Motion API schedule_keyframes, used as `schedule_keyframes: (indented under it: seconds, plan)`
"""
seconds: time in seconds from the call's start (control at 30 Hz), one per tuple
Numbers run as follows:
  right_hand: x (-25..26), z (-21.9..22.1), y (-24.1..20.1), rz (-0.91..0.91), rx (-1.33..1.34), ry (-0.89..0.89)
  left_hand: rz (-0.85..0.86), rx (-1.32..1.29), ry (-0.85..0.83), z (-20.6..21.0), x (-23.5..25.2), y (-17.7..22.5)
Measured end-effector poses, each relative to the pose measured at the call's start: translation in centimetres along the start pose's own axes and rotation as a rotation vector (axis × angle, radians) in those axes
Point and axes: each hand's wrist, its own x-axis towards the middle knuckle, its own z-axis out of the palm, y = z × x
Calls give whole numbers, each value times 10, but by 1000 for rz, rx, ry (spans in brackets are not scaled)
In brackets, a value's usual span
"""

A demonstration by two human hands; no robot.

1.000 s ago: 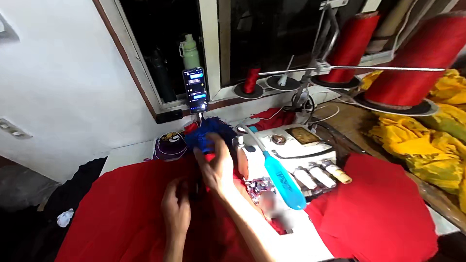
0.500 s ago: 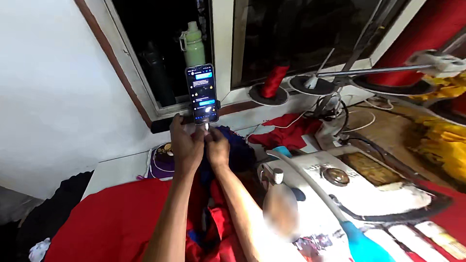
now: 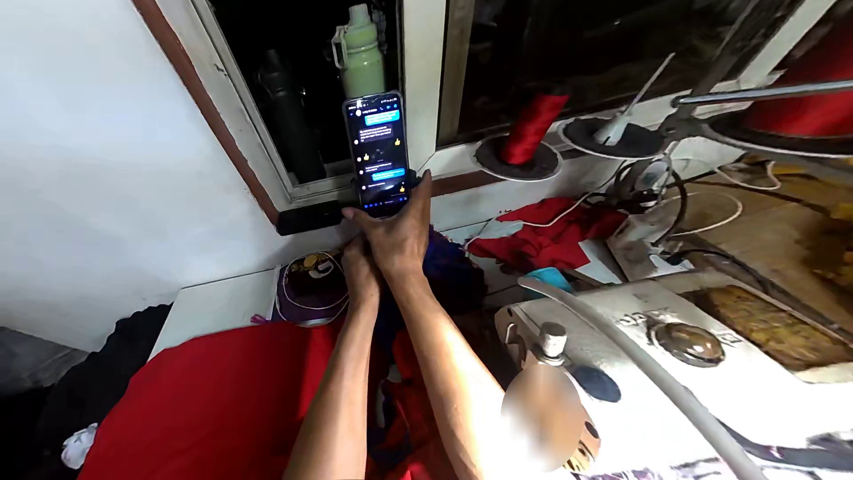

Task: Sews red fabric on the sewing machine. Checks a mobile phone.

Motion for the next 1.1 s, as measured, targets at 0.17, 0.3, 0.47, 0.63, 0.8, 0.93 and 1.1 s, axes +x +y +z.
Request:
schedule_keyframes:
  seconds: [0.17, 0.3, 0.47, 0.63, 0.8, 0.93, 1.1]
  plan:
    - [1, 3, 3, -15, -46, -22, -26, -289, 72, 11, 1, -5]
    - [3, 1, 2, 2, -37, -10, -16, -360, 135, 19, 1, -5]
    - [2, 2, 2, -5, -33, -12, -9, -410, 131, 19, 0, -6]
    - [1, 3, 3, -19, -61, -34, -20, -476, 129, 20, 4, -7]
    - [-9, -9, -2, 0, -32, -88, -84, -394, 30, 11, 3, -4]
    - [-9, -7, 1, -9, -16, -63, -101, -206, -49, 1, 5, 0]
    - [-6, -4, 2, 11, -17, -46, -65, -204, -36, -3, 4, 1]
